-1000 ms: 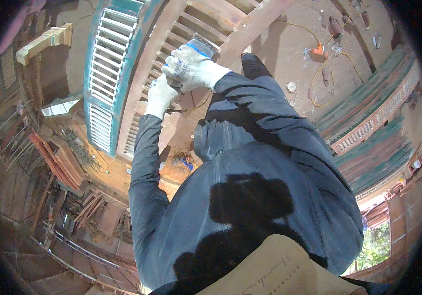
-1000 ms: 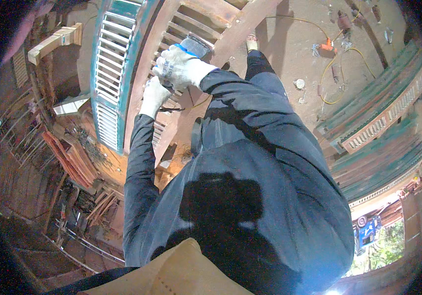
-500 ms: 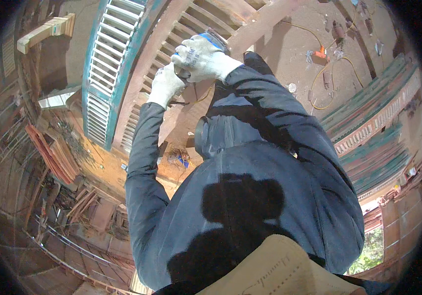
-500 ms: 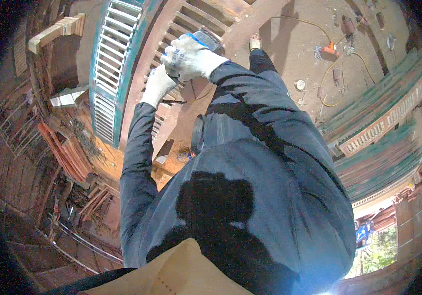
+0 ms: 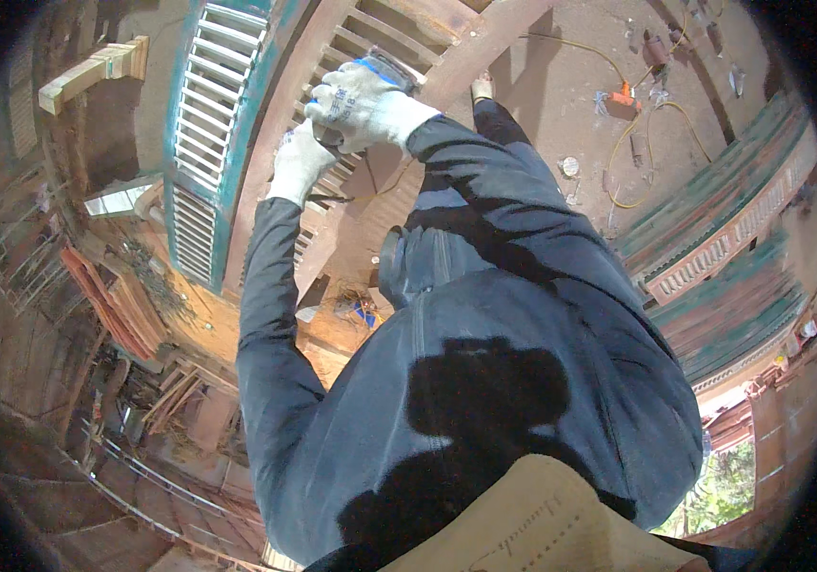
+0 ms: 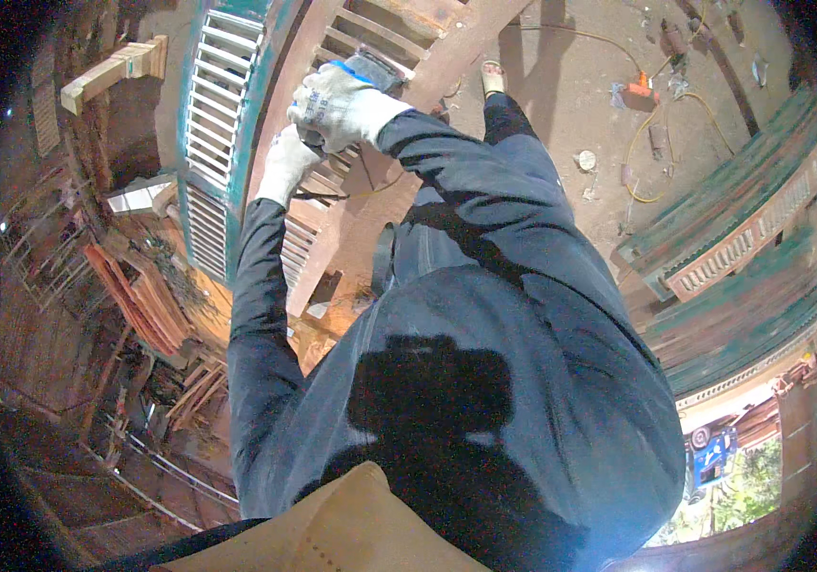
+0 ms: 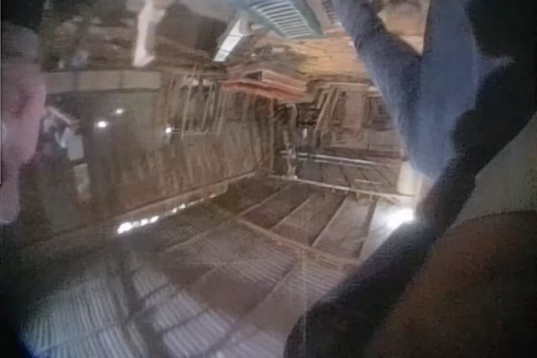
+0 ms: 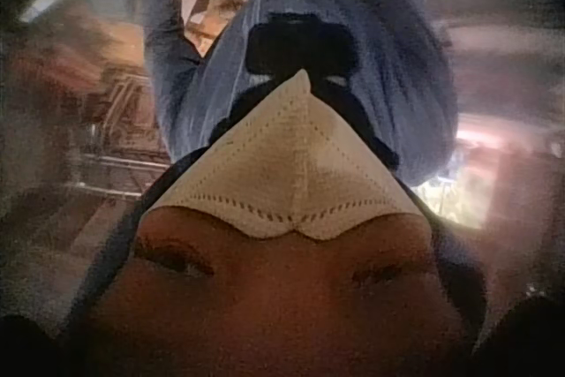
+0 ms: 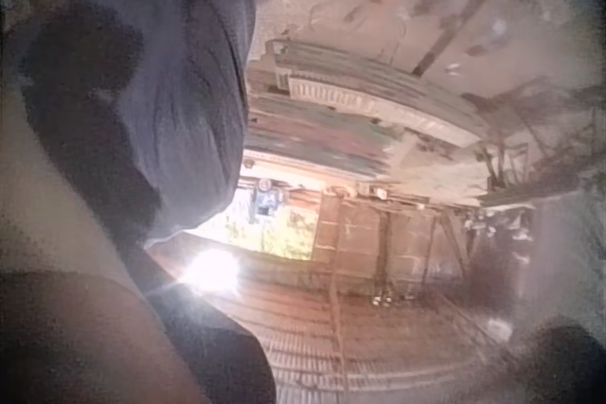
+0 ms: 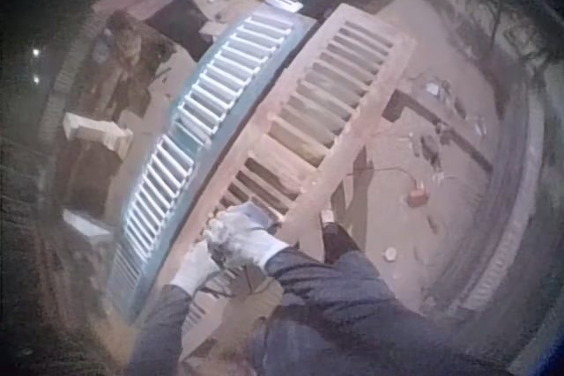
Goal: The person sands a wooden slatted panel using a sanding block and then a handheld power sander. They work on the edges and surfaces of the panel, moving the tools back and forth to smooth the wood.
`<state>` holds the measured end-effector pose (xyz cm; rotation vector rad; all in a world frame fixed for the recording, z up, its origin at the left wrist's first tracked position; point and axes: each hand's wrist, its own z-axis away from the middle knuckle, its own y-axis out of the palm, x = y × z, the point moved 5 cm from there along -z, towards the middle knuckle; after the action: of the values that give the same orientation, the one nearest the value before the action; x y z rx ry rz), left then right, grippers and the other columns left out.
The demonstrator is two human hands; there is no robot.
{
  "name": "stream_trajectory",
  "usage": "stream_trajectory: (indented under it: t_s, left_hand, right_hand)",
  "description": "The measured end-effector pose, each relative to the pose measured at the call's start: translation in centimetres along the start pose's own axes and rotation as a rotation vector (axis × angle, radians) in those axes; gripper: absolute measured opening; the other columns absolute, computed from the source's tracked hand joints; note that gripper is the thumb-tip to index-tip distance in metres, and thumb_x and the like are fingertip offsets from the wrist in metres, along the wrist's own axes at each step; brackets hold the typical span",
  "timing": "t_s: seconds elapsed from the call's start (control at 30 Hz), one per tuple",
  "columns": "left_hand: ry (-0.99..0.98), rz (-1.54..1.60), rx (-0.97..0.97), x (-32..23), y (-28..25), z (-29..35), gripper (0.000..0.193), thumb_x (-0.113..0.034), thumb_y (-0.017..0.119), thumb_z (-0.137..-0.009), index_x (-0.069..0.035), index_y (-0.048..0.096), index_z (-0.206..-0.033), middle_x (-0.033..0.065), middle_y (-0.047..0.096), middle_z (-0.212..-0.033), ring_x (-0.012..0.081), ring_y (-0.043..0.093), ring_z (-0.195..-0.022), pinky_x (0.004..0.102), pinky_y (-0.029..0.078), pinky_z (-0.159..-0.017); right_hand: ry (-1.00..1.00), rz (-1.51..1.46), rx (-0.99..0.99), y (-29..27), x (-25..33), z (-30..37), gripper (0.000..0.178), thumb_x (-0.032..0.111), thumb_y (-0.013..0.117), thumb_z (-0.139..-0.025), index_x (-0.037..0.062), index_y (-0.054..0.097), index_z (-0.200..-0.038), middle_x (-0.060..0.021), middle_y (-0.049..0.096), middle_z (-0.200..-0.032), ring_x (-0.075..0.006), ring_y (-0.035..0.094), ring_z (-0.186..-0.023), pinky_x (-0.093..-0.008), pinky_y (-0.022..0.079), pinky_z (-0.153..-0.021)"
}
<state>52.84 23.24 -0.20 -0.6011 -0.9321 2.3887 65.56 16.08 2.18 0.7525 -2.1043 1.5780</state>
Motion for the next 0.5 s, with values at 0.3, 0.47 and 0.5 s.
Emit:
stream_trajectory:
  t_s: [0.3, 0.47, 0.5]
  left_hand:
    - [0.019, -0.028, -0.035, -3.1, 2.6, 1.5, 0.044, -0.030, 0.078, -0.070, -0.006, 0.068, -0.104, 0.0214, 0.070, -0.099, 0.0381, 0.066, -0.098, 0.0457, 0.053, -0.086]
    - [0.035, -0.123, 0.038, -1.5, -2.6, -3.0, 0.055, -0.037, 0.079, -0.070, -0.008, 0.065, -0.114, 0.0201, 0.069, -0.108, 0.0384, 0.065, -0.102, 0.0449, 0.053, -0.087]
    - [-0.014, -0.136, 0.054, -1.8, -3.0, -3.2, 0.057, -0.038, 0.079, -0.070, -0.008, 0.064, -0.116, 0.0202, 0.069, -0.109, 0.0376, 0.065, -0.103, 0.0446, 0.053, -0.087]
  right_hand:
    - [0.029, 0.016, -0.023, -1.0, 0.2, 4.7, 0.028, 0.032, 0.072, -0.069, 0.0139, 0.066, -0.088, -0.0066, 0.065, -0.086, -0.0249, 0.066, -0.083, -0.0409, 0.054, -0.072]
    - [0.022, 0.007, -0.062, -1.3, -2.6, -1.3, 0.034, 0.033, 0.074, -0.063, 0.0159, 0.067, -0.091, -0.0048, 0.065, -0.079, -0.0249, 0.065, -0.081, -0.0392, 0.052, -0.071]
    - [0.027, 0.029, -0.013, -1.1, -2.7, -1.8, 0.036, 0.033, 0.075, -0.062, 0.0160, 0.067, -0.092, -0.0047, 0.065, -0.081, -0.0253, 0.065, -0.082, -0.0398, 0.052, -0.071]
